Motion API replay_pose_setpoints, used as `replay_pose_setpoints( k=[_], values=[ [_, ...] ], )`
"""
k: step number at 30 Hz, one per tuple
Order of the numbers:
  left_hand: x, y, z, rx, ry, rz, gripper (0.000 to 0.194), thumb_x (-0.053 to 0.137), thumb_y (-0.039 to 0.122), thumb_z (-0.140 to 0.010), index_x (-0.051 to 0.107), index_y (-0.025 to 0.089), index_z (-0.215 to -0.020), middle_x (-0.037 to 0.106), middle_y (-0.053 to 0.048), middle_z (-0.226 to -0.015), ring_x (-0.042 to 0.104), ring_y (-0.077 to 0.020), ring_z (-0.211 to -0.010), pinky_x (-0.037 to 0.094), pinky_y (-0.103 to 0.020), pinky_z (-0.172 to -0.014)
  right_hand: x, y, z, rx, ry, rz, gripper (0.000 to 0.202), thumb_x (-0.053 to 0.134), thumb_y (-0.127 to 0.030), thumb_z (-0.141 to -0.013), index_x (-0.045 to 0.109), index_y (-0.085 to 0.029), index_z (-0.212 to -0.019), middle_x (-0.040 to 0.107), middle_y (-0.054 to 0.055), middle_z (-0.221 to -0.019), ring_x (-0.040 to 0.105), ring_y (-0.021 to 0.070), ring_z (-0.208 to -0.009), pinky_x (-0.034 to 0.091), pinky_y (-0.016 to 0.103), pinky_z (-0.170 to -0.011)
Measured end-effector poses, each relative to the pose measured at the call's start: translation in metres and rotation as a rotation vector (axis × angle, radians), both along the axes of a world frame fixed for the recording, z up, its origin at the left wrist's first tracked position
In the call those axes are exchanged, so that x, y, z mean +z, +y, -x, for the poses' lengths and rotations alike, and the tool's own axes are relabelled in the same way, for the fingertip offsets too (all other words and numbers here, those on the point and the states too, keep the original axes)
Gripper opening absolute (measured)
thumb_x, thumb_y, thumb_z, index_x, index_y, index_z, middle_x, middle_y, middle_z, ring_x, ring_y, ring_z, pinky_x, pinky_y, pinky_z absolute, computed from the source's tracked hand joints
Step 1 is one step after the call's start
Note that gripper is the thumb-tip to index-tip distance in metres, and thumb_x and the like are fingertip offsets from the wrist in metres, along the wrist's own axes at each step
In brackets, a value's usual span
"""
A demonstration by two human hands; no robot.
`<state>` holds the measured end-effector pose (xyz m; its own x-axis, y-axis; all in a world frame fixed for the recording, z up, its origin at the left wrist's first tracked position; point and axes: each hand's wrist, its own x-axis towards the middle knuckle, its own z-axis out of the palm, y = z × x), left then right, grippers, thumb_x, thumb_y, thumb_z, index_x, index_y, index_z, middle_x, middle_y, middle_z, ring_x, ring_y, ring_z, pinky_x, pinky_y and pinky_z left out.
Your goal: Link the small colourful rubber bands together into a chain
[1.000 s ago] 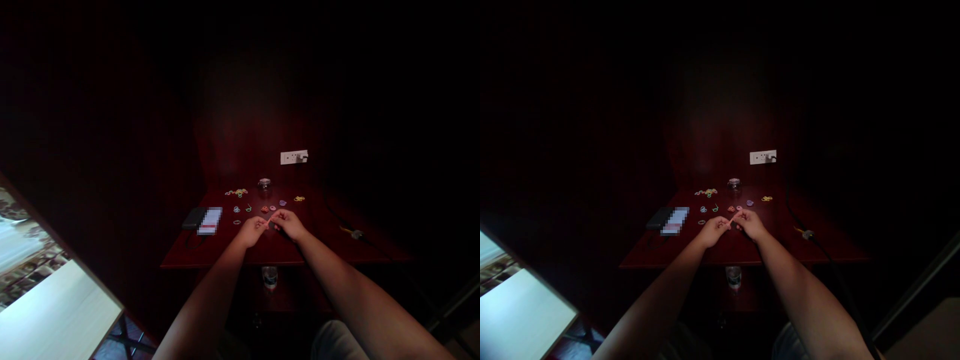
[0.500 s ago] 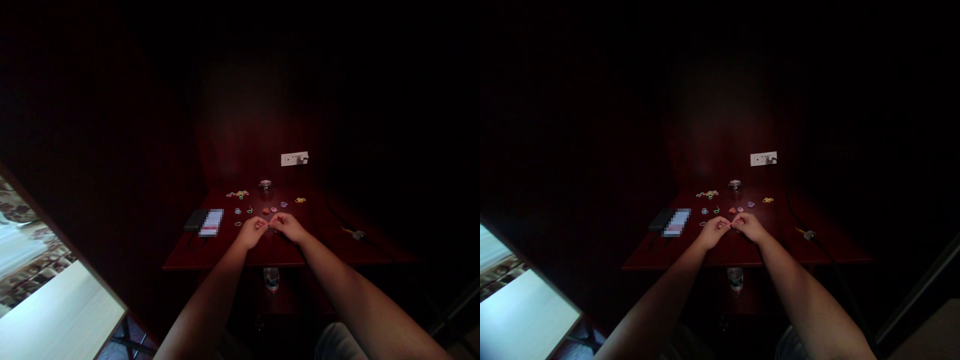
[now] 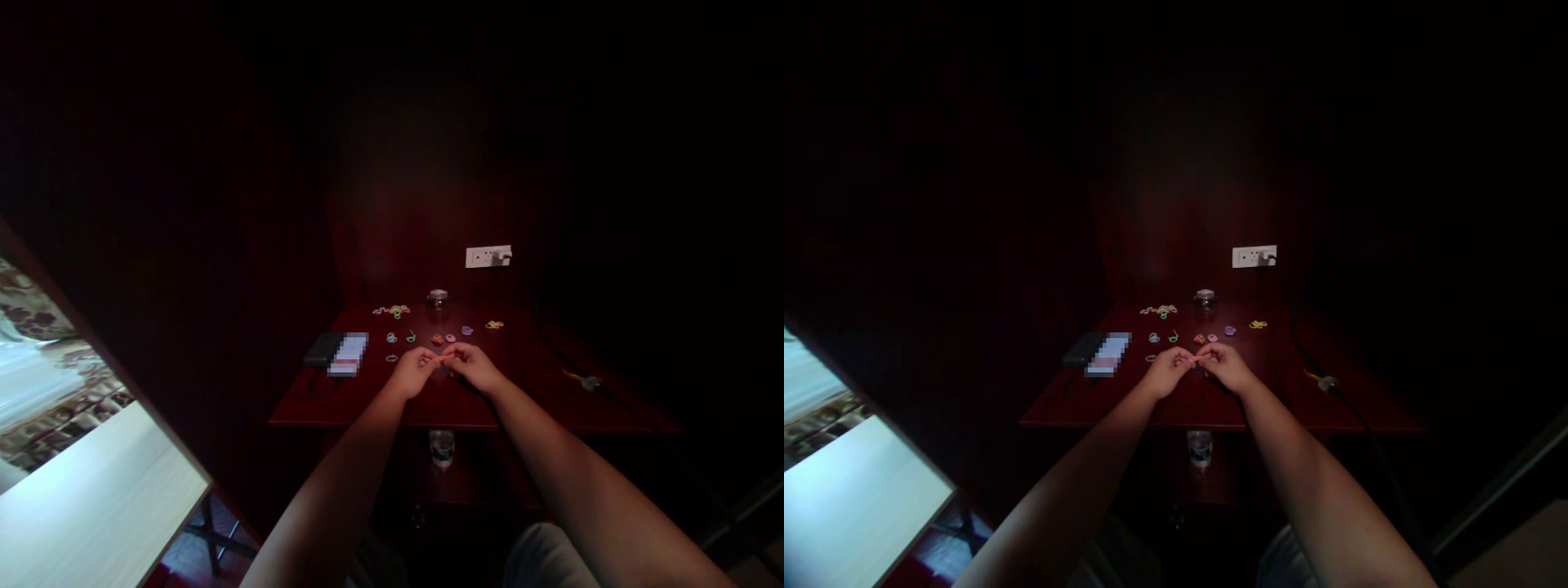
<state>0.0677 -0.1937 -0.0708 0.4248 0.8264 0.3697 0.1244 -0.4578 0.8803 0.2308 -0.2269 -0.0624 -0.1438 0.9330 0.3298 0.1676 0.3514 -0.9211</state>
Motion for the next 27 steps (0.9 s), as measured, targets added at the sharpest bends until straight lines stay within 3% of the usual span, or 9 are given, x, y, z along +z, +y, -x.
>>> replay_pose_setpoints(
  k=[9,17,27],
  values=[
    [0.0008,-0.0012,0.0005,0.03,0.007,-0.017,0.018,0.057,0.027,-0.074,0.059,0.01,-0.079,0.064,-0.007,-0.075,0.056,-0.0108,-0.065,0.044,-0.023,-0.062,-0.0024,-0.0014,0.0004,-0.049,-0.034,-0.036,0.027,0.06,-0.039,-0.07,0.061,-0.014,-0.078,0.057,-0.001,-0.059,0.048,0.0085,-0.047,0.037,0.021,-0.047],
    [-0.0005,-0.0017,0.0004,-0.065,-0.027,-0.01,0.024,0.063,0.029,-0.07,0.058,0.009,-0.083,0.063,-0.007,-0.076,0.056,-0.0097,-0.063,0.045,-0.022,-0.061,-0.0005,-0.003,0.0028,-0.085,-0.101,-0.049,0.029,0.057,-0.041,-0.071,0.061,-0.013,-0.071,0.054,-0.001,-0.052,0.046,0.0089,-0.045,0.035,0.021,-0.046],
    [-0.004,0.0047,0.0001,0.002,-0.002,0.0,0.022,0.061,0.029,-0.071,0.062,0.009,-0.08,0.066,-0.01,-0.079,0.059,-0.0126,-0.067,0.046,-0.024,-0.064,-0.0003,-0.003,0.0028,-0.059,0.0,-0.013,0.027,0.062,-0.038,-0.065,0.059,-0.013,-0.075,0.053,-0.002,-0.053,0.046,0.0084,-0.045,0.034,0.021,-0.045]
  ],
)
